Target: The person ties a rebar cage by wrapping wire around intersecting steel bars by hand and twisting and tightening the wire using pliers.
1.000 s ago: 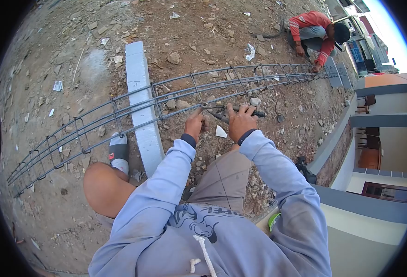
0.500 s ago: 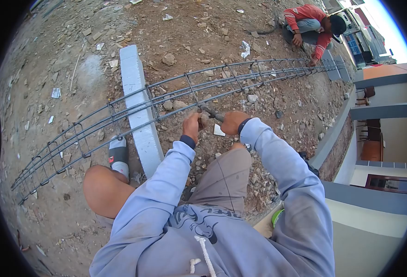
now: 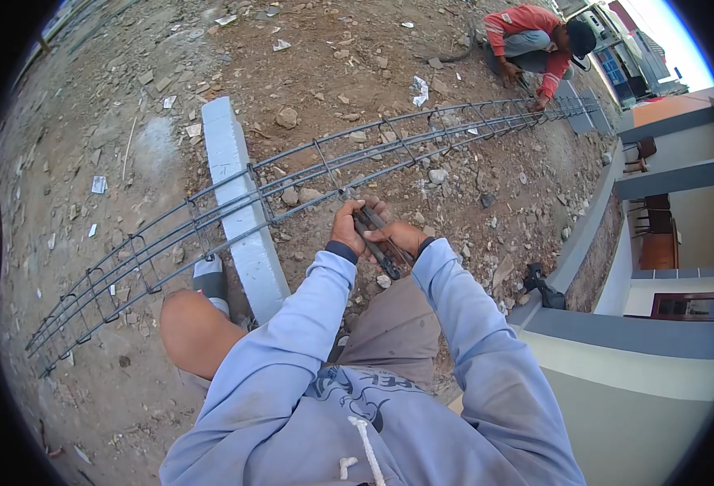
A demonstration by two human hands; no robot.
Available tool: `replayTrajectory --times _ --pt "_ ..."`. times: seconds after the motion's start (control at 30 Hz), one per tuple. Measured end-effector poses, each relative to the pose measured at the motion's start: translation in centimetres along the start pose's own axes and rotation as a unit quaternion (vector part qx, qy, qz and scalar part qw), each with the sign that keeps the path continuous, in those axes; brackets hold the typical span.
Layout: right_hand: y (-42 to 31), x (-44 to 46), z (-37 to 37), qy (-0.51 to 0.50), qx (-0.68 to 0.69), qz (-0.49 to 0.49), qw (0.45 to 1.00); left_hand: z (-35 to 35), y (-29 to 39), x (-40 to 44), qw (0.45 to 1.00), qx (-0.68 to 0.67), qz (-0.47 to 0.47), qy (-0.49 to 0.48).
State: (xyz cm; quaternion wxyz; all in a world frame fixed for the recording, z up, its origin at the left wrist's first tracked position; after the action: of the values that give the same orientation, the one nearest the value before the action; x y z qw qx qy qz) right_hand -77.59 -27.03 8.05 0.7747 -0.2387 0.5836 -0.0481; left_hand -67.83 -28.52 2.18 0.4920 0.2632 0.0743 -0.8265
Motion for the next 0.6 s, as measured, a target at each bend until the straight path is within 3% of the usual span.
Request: replayTrajectory --times 0.03,0.2,0.23,0.37,0.47,0.57,0.6 --pt "0.5 0.2 -0.1 0.018 -0.021 0.009 1.000 -0.6 -0.1 0.2 1.000 0.002 0.004 -0.001" --pt "5.0 3.5 0.4 0.186 -0.126 -0.134 0.965 -3.9 -0.1 0.9 0.998 0.034 -0.009 -0.051" --pt "5.4 3.1 1.5 0.151 -0.036 -0.164 0.974 -4.2 0.0 0.6 0.997 0.053 -0.015 -0.046" --pt "4.1 1.4 1.7 0.155 -0.054 -0.093 0.982 -4.1 -0.3 0.9 0.998 0.058 -0.011 -0.037" --pt "0.7 -2.0 0.0 0.203 -0.341 -0.061 0.916 -3.1 -0.8 1.1 0.999 0.030 -0.001 -0.024" --pt "-2.5 -5.7 -1.6 0.303 -0.403 -0.182 0.844 -1.8 -0.5 0.9 0.999 0.043 0.017 0.005" --pt "-2.7 -6.5 -0.3 0.319 -0.474 -0.164 0.804 -1.6 -0.5 0.8 0.998 0.057 0.022 0.018"
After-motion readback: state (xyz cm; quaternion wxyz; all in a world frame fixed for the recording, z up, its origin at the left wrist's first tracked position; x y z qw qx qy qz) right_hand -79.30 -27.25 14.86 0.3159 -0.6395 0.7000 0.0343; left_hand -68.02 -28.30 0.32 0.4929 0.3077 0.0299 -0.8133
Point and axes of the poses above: each hand's wrist, its own x-axis towards the middle knuckle, its own z-axis out of the palm, y = z × x, the point moved 4 cm from there along x, towards the middle knuckle, and after that the axes turned 10 degrees about x, right-handed, at the moved point
